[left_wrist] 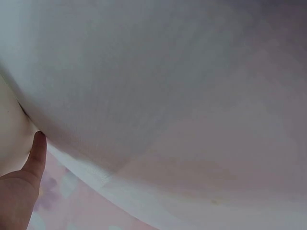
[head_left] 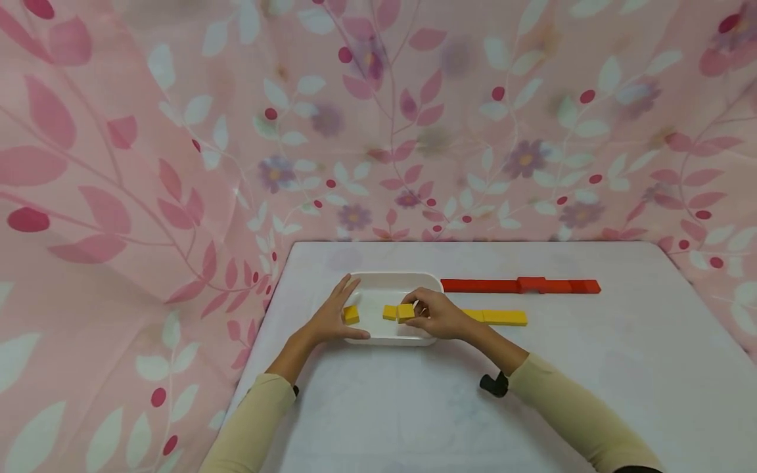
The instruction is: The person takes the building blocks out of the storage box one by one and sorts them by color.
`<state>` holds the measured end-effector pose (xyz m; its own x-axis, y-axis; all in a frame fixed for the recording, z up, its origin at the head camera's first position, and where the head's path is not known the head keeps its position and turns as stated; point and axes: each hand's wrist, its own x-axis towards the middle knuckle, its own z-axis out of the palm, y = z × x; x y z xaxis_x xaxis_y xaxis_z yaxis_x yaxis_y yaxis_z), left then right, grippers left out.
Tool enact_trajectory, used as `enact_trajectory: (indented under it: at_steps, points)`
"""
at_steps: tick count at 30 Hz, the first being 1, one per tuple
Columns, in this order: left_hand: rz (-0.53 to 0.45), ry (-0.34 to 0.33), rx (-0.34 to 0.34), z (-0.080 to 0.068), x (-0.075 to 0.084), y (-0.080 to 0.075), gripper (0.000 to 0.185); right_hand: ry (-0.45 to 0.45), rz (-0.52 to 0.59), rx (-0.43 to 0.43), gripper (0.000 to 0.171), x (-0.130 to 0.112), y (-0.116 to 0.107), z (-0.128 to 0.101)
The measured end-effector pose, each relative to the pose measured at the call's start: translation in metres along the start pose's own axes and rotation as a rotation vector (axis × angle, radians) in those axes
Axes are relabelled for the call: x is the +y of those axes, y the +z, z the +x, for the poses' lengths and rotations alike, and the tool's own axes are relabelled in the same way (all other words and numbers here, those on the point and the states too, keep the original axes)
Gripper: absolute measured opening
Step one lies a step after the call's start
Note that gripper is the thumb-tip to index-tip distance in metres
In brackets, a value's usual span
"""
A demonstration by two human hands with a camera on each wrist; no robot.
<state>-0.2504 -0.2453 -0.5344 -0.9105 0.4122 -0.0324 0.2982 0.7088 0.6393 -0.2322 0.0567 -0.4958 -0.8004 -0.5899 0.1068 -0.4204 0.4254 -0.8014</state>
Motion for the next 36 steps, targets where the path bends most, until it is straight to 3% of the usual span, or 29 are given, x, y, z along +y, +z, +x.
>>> enact_trajectory:
  at_steps: [9,28,36]
  points:
    - [-0.004,0.009,-0.009,0.000,0.001,0.002,0.126,0.072,-0.013,0.027,0.034,0.008,-0.031,-0.029]
    - [0.015,-0.034,-0.034,0.001,0.003,-0.002,0.124,0.129,-0.155,0.134,0.034,0.061,-0.087,-0.089]
    - [0.039,-0.015,-0.027,0.000,0.005,-0.004,0.126,0.199,-0.217,0.175,0.036,0.086,-0.118,-0.113]
